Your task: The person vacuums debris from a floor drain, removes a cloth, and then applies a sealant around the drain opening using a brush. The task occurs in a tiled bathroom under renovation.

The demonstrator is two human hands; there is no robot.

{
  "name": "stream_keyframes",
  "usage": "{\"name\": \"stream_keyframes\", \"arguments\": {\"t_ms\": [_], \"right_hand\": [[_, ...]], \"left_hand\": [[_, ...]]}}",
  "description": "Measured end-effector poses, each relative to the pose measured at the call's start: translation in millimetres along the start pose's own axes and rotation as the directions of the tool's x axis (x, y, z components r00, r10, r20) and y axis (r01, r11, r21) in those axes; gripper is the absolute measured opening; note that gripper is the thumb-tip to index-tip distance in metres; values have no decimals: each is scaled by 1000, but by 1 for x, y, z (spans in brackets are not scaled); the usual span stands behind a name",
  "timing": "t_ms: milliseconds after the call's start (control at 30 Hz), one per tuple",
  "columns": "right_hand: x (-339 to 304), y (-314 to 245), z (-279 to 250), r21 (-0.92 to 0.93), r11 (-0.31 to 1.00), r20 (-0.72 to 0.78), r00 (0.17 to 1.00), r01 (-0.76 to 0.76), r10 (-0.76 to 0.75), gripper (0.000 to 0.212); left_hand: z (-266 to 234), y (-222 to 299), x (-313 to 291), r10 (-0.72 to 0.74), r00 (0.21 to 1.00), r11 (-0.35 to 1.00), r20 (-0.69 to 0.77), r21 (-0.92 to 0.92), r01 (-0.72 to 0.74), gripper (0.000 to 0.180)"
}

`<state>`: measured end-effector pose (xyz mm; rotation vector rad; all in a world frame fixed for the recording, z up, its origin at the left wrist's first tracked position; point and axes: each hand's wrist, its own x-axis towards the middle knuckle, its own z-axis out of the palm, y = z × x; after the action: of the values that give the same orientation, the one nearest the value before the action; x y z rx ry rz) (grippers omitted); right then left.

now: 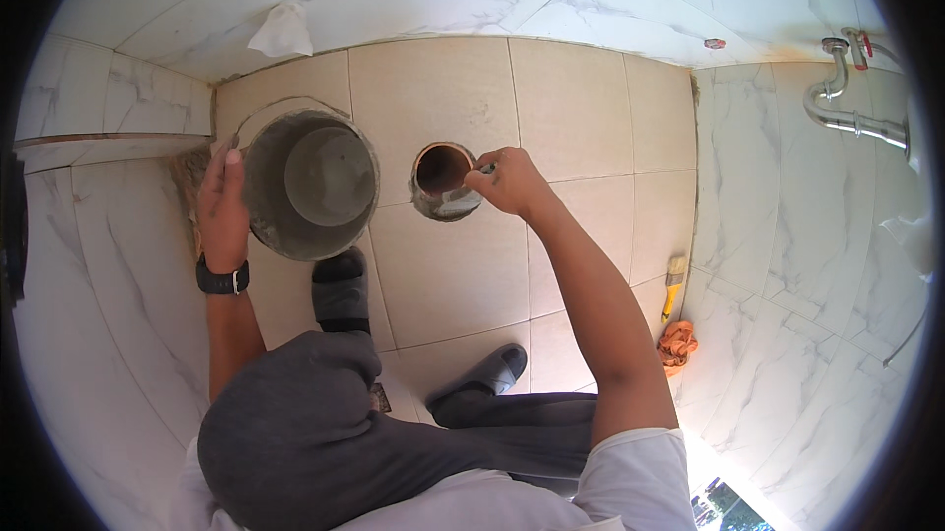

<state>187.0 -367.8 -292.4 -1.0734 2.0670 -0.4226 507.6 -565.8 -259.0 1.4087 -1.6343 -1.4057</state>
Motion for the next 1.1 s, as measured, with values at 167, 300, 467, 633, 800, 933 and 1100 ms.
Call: {"name": "stream_keyframes", "arguments": {"t_ms": [167,300,467,633,800,933,1100], "right_hand": [[5,-13,-8,-85,994,49,997,63,-59,38],[3,-19,-2,13,1000,-72,997,23,-22,32],[-20,-21,27,47,997,-209,977,56,-45,31],[-45,-22,32,-62,993,-204,973,98,-108,27],[-46,-31,50,-69,989,-366,919,128,-145,26],[-61,-32,59,-188,976,-217,964,113,-154,25],[-46,-17,7,-60,991,-153,980,122,-130,26]], "left_hand": [[-1,-2,1,19,1000,1000,-2,-14,-19,62],[-2,-5,2,3,1000,1000,3,-15,-3,61],[-1,-5,3,22,1000,1000,-10,11,-22,61],[-1,-5,2,12,1000,1000,-19,13,-11,60],[-1,-3,3,-7,1000,1000,2,-14,7,59],[-2,-4,3,-6,1000,999,1,-43,6,57],[-5,-7,3,12,1000,1000,11,-29,-12,54]]}}
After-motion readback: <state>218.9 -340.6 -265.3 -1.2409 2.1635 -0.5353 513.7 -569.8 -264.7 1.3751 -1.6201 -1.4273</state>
